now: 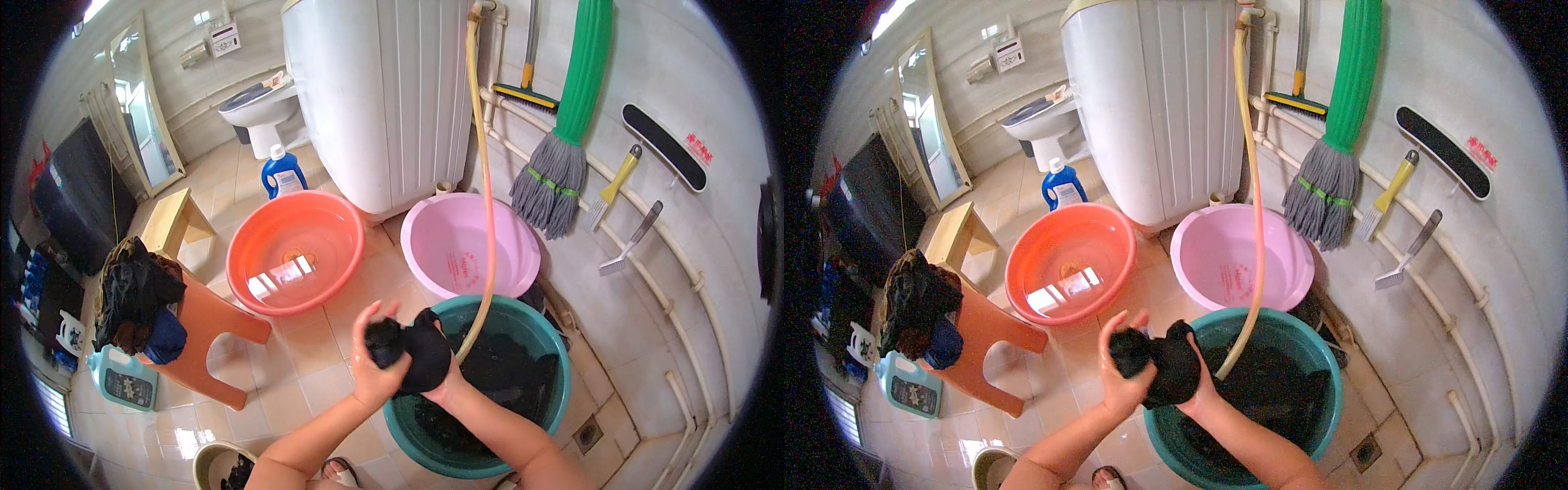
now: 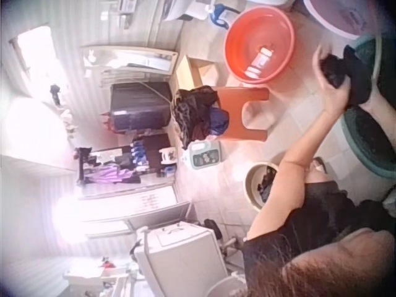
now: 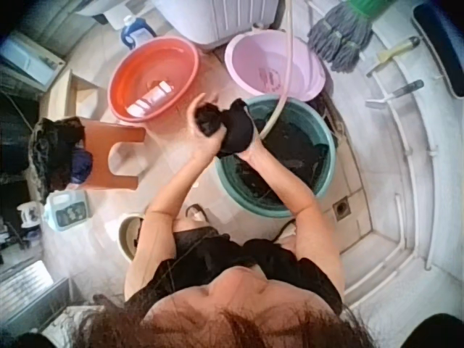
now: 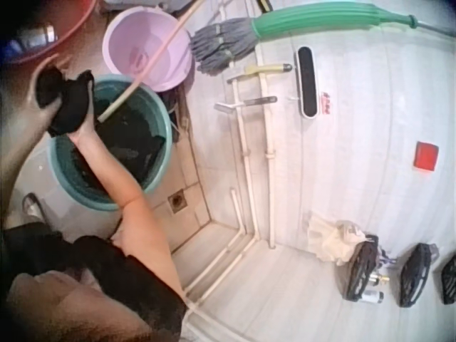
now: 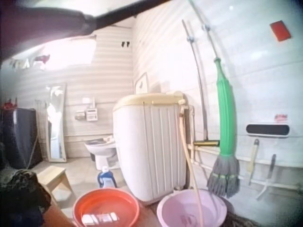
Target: The person hand-washes several dark-colored garments in a teal basin using a hose to rinse them. They repeatedly submerge, agitate, and wring out the clothes, then transfer them to a nearby stool. The process continues with additional items from the basin.
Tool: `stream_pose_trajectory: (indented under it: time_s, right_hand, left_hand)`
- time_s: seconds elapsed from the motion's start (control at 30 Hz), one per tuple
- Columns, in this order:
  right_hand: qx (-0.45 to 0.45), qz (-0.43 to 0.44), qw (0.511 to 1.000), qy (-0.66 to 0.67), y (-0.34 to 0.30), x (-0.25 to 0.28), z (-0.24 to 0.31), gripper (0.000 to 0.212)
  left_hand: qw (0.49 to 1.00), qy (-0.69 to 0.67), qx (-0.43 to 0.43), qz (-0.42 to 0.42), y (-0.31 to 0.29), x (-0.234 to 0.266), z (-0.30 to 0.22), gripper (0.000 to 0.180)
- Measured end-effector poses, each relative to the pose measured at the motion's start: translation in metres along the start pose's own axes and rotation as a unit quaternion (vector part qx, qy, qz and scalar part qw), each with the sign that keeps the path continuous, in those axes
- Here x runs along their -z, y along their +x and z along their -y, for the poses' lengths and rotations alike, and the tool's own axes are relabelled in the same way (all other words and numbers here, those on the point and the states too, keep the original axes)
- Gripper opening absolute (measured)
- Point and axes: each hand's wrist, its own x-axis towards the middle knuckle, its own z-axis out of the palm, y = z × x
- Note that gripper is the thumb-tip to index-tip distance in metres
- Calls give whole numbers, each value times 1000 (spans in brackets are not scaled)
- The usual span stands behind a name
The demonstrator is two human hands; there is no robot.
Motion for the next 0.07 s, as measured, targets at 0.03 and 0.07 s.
stream_pose_trajectory:
  time_s: [0.03, 0.07]
  right_hand:
    - [-22, 62, 998, -2, 10, 15, 1, 55]
    - [-37, 157, 973, 164, 9, 32, 2, 55]
  left_hand:
    - [992, 68, -72, 73, -8, 6, 11, 80]
    - [949, 189, -130, 215, -3, 7, -9, 81]
